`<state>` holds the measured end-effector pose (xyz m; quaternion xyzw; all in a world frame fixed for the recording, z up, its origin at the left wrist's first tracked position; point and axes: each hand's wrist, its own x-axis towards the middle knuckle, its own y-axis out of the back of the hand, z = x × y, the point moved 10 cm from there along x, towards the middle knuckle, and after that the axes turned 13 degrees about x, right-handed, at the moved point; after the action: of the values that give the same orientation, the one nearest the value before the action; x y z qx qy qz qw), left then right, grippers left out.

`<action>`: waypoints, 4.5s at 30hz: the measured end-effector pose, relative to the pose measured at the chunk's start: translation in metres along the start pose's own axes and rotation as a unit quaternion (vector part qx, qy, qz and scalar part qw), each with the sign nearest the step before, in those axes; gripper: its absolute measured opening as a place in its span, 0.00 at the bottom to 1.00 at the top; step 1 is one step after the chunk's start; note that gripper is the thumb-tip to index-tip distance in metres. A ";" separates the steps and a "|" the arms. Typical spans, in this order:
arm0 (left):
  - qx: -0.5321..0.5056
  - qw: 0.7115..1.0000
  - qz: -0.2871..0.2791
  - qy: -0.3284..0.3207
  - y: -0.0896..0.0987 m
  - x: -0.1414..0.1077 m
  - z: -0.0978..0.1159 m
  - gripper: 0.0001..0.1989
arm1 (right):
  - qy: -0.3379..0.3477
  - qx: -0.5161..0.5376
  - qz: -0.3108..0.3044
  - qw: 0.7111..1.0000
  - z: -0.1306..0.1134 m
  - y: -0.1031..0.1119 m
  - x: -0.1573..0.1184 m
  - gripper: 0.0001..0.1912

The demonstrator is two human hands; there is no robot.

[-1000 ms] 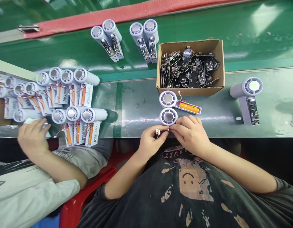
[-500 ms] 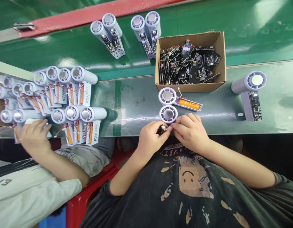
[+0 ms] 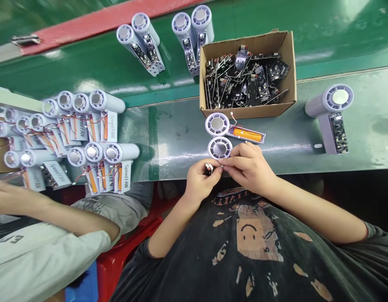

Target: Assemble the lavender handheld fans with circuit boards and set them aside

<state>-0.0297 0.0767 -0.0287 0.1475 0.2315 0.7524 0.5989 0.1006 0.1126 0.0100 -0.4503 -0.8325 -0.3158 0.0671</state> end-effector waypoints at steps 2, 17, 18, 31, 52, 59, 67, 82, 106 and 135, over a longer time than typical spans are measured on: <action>0.014 1.000 0.009 -0.010 0.002 -0.001 0.002 0.04 | -0.006 0.001 0.003 1.000 0.002 0.002 0.001 0.07; 0.042 0.999 -0.002 -0.009 0.002 -0.001 0.006 0.05 | 0.008 -0.056 -0.007 0.998 0.002 -0.002 -0.003 0.07; 0.006 1.000 0.002 0.003 -0.001 -0.002 0.002 0.06 | 0.002 -0.031 0.007 0.999 0.005 0.000 -0.003 0.06; 0.129 0.987 0.026 -0.089 0.001 -0.002 0.021 0.04 | -0.051 0.062 0.053 0.995 0.023 0.002 -0.003 0.05; 0.336 0.905 0.050 -0.257 -0.007 -0.018 0.059 0.07 | -0.065 0.064 0.049 0.995 0.029 0.002 -0.007 0.07; 0.224 0.959 -0.071 -0.156 -0.003 -0.016 0.049 0.12 | -0.057 0.052 0.042 0.996 0.026 0.001 -0.007 0.06; 0.245 0.967 -0.067 -0.035 0.017 -0.025 0.017 0.13 | -0.010 -0.068 0.034 0.997 0.002 0.002 0.004 0.08; 0.329 0.939 -0.038 -0.090 0.001 -0.023 0.028 0.12 | 0.012 -0.164 0.013 0.986 -0.010 -0.011 0.006 0.12; 0.181 0.980 -0.081 -0.020 -0.003 -0.027 0.010 0.18 | 0.039 -0.047 0.026 0.998 0.008 0.028 -0.014 0.15; -0.188 0.966 -0.149 0.094 -0.023 -0.032 -0.007 0.13 | 0.020 0.075 -0.029 0.997 -0.012 0.000 0.002 0.05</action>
<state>-0.0062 0.0488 -0.0453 -0.0754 0.1602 0.6949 0.6969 0.0974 0.1072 0.0208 -0.4136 -0.8647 -0.2636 0.1085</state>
